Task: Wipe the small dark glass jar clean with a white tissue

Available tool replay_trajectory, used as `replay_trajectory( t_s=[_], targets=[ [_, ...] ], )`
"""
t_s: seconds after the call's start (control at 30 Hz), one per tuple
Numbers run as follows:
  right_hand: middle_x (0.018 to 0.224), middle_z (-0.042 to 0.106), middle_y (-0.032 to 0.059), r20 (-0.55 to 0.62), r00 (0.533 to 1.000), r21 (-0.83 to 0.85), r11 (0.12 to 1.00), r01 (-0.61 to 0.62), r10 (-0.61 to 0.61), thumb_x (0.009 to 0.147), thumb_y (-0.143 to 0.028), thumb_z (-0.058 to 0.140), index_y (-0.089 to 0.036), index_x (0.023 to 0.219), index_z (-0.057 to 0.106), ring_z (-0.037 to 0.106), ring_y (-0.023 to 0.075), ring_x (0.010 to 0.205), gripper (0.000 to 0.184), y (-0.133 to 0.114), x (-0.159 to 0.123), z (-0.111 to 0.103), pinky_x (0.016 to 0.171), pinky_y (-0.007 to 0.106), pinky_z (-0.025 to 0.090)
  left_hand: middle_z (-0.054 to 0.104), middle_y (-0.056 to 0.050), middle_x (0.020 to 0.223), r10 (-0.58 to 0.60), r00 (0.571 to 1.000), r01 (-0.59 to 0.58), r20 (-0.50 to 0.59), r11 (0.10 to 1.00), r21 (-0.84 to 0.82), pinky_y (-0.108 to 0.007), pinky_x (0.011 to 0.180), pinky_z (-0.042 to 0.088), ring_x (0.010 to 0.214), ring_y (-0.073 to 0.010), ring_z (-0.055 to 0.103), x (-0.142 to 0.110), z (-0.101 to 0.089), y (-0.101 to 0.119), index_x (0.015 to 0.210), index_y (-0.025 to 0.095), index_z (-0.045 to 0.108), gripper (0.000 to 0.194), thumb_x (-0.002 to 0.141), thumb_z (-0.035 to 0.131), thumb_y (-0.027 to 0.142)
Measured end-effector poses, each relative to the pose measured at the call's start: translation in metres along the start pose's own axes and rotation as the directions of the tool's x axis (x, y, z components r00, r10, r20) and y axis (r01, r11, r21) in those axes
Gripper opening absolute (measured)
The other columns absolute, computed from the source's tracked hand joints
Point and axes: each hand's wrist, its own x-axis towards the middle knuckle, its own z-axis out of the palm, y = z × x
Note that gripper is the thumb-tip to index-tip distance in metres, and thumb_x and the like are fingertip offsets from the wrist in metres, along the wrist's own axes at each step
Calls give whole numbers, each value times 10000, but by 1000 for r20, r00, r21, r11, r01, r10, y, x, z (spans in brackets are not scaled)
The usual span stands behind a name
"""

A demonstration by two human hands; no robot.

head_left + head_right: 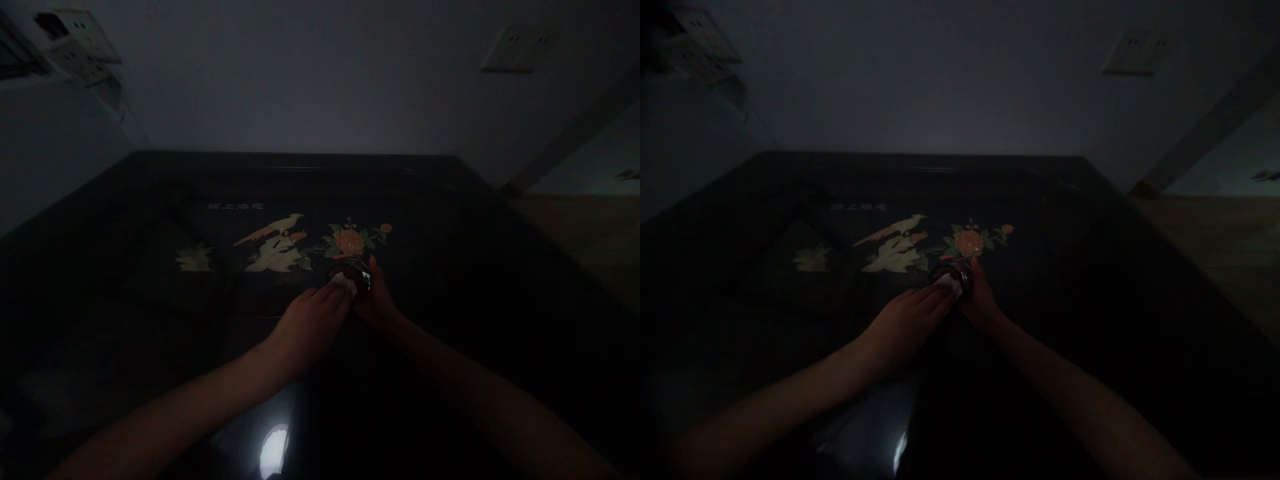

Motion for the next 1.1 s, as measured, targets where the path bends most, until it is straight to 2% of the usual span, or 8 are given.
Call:
replay_trajectory(
  t_s=[0.2,0.4,0.47,0.53,0.67,0.77,0.9,1.1],
  targets=[
    [762,733,21,-30,999,-54,998,12,-13,782,-622,559,-206,963,691,667,201,745,472,0,-1,1,737,315,494,581,-133,1339,4,999,5,33,963,-270,-365,980,508,1198,-239,578,3,-5,-4,1331,96,450,443,889,468,67],
    [795,735,38,-27,1000,-87,996,11,-13,787,-644,535,-212,980,682,681,240,851,495,-2,-3,3,812,371,505,590,-109,1337,-96,995,52,-37,780,-624,-299,1020,470,1211,-179,577,4,-2,-5,1338,141,455,453,892,448,58],
    [800,736,45,-20,1000,-63,998,3,-4,797,-637,519,-210,996,677,684,245,852,497,-1,-2,3,813,384,511,580,-97,1354,-119,991,46,-58,721,-691,-291,1042,447,1234,-167,558,4,1,-5,1329,151,469,435,903,438,67],
    [800,737,50,-12,1000,-48,999,-9,9,805,-635,496,-211,1002,673,686,253,850,500,-1,-2,2,800,398,519,583,-90,1351,-130,990,48,-61,702,-710,-296,1039,450,1229,-166,562,4,2,-4,1316,164,483,415,914,422,77],
    [818,740,62,-24,1000,-48,999,-4,3,817,-618,473,-204,982,677,683,261,894,490,1,-1,2,811,406,520,612,-110,1299,-123,992,93,-5,780,-618,-338,1004,489,1186,-203,592,4,-1,1,1320,160,471,439,890,454,74],
    [821,744,59,-53,999,-40,999,4,-6,822,-602,474,-199,959,688,683,250,896,476,1,0,2,831,391,512,613,-131,1284,-120,993,113,16,868,-483,-356,978,511,1153,-224,606,4,-3,6,1310,128,461,446,868,492,72],
    [793,747,36,-46,999,-21,1000,-18,17,829,-581,486,-205,957,700,686,225,853,451,0,0,1,847,367,504,570,-156,1332,-83,997,78,-10,963,-256,-365,959,520,1203,-239,564,3,-2,9,1349,77,407,453,899,452,81],
    [761,741,20,-21,999,41,999,-28,29,824,-573,507,-193,919,716,668,179,730,444,-3,2,0,769,297,505,555,-141,1356,-46,998,45,33,997,55,-351,816,553,1259,-237,516,0,0,3,1345,107,436,406,941,397,110]
  ],
)
